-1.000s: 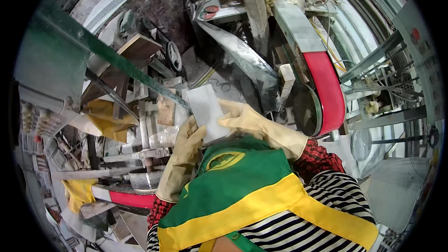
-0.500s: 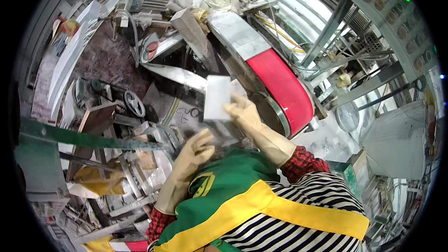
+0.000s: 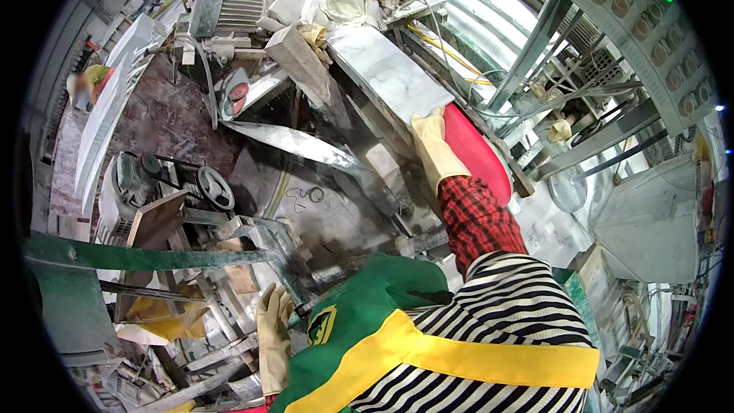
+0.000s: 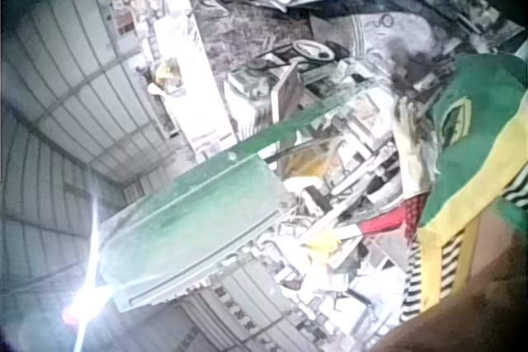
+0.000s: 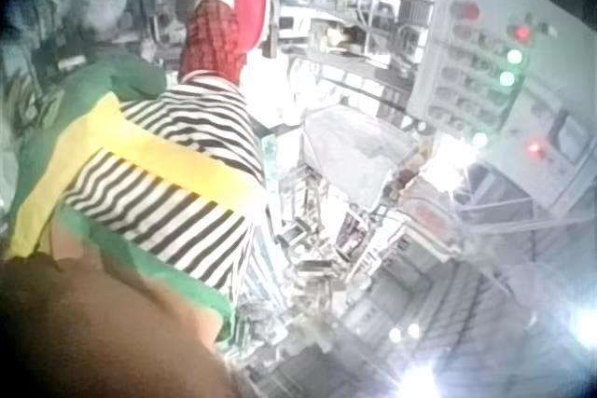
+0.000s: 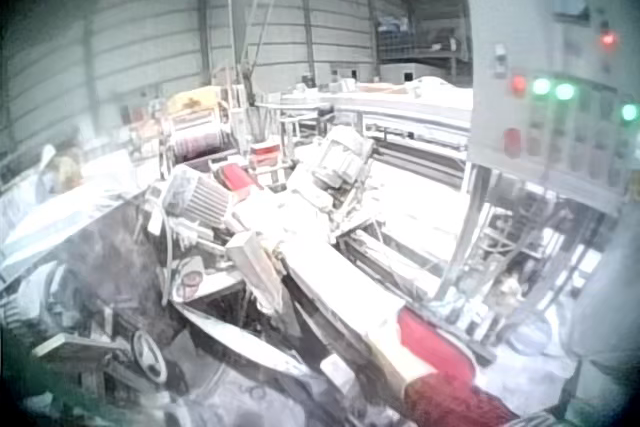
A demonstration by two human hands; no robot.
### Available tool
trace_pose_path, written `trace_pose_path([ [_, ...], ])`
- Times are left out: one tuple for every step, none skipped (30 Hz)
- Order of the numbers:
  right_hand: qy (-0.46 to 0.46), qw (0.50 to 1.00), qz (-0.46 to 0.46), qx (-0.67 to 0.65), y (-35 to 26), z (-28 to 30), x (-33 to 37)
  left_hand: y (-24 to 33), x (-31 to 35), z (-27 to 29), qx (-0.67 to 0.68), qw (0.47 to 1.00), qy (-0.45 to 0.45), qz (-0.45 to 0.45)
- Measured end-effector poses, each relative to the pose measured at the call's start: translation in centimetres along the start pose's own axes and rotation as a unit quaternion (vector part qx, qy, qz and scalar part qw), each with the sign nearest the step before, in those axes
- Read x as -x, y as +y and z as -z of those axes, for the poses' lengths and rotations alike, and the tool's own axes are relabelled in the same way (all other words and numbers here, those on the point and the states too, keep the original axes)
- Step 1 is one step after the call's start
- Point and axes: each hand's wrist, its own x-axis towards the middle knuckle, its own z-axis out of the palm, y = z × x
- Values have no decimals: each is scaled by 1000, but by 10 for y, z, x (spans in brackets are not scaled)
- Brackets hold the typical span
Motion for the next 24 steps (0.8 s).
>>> trace_pose_path([
  [-47, 996, 7, 71, -25, 2, 16, -9, 3, 7, 6, 1000, 20, 9],
  [-102, 991, -19, 83, -20, 8, 5, -12, 1, 8, 5, 1000, 22, 16],
  [-172, 979, -53, 99, -17, 24, -14, -15, -1, 9, 5, 999, 25, 23],
  [-250, 958, -86, 115, -15, 34, -26, -18, 1, 13, 7, 999, 37, 30],
  [-222, 969, -42, 97, -29, 37, -8, -24, 3, 25, -6, 998, 46, 32],
  [-198, 978, 5, 73, -48, 44, 14, -28, 5, 37, -20, 998, 45, 33],
  [-218, 973, -53, -46, -24, 41, 0, -23, 6, 37, -30, 997, 63, 33],
  [-226, 951, -120, -173, 5, 39, -13, -18, 10, 47, -21, 999, 38, 13],
  [-218, 916, -184, -282, 31, 43, -29, -16, 12, 50, 6, 998, 66, 18],
  [-245, 904, -179, -301, 31, 42, -22, -22, 14, 68, 39, 998, 54, 11],
  [-257, 907, -152, -297, 21, 47, -7, -16, 31, 69, 25, 998, 42, -28],
  [-263, 905, -136, -305, 5, 43, 14, -39, 34, 97, 15, 994, 93, -58],
  [-265, 891, -135, -343, -24, 42, 43, -63, 35, 124, 1, 986, 144, -83],
  [-254, 940, -43, -222, 14, 39, -12, -51, 44, 125, 5, 981, 156, -116],
  [-268, 925, 60, -263, 69, 45, -95, -54, 35, 146, -73, 968, 207, -122],
  [-254, 903, 178, -296, 110, 99, -178, -48, 3, 159, -88, 960, 220, -152],
  [-272, 909, 188, -253, 110, 46, -127, -49, 30, 171, -130, 924, 325, -156],
  [-287, 913, 200, -211, 101, -1, -66, -52, 53, 191, -134, 869, 430, -205],
  [-311, 909, 230, -156, 50, -40, 18, -68, 83, 217, -126, 802, 533, -238],
  [-435, 822, 162, -329, 50, -39, 42, -40, 102, 212, -157, 769, 584, -207],
  [-419, 865, 134, -243, 46, -34, 69, -8, 122, 204, -186, 737, 627, -170],
  [-437, 880, 100, -155, 26, -53, 130, -36, 150, 242, -204, 684, 690, -121],
  [-454, 873, 124, -123, 22, -48, 166, -39, 153, 269, -214, 652, 718, -114],
  [-492, 854, 148, -81, 18, -57, 207, -54, 172, 297, -217, 608, 759, -88],
])
